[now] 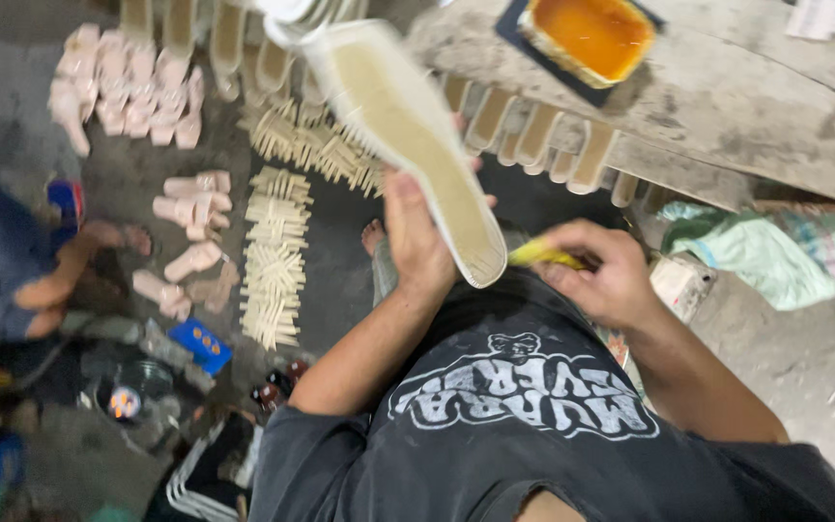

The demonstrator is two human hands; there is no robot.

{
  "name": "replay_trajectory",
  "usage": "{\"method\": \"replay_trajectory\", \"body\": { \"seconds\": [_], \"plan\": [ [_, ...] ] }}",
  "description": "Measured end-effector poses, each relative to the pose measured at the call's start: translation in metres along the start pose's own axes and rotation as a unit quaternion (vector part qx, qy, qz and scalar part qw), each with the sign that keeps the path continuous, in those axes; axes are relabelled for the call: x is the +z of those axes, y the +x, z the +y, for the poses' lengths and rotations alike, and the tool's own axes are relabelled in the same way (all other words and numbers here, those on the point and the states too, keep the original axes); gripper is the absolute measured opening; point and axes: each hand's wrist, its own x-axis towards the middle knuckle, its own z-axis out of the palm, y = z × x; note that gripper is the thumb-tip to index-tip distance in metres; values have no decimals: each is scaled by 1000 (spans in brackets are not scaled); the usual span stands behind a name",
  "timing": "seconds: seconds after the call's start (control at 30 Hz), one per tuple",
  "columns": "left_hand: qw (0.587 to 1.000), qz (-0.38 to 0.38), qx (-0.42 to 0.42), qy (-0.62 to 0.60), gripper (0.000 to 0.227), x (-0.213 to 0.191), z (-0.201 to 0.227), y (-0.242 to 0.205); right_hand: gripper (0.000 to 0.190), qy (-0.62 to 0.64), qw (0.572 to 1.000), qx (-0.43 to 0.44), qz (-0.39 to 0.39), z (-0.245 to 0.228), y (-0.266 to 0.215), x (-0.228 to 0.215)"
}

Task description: The person repeatedly picks up shoe insoles, applies a yellow adhesive to the surface using a brush, and places them on a wooden bench. The process is repeated for multiple insoles.

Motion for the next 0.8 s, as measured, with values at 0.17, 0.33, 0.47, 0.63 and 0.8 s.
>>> {"method": "replay_trajectory", "body": {
  "seconds": [0.17, 0.33, 0.47, 0.63, 0.8],
  "plan": [
    [982, -39, 153, 107, 65, 0, -13, -16, 33, 341, 919, 156, 122, 35, 2, 12],
    [973, -177, -142, 41, 68, -33, 2, -12, 31, 308, 926, 90, 198, 43, 13, -27],
    [821, -210, -474, -239, 78, -40, 11, 7, 27, -66, 989, 62, 120, 21, 27, -64],
    [886, -290, -347, -99, 88, -26, 14, 8, 39, -162, 959, -5, 232, -1, 35, -52],
    [931, -241, -267, -57, 89, -16, 17, -4, 20, -151, 963, -25, 223, -1, 24, -18]
  ]
}}
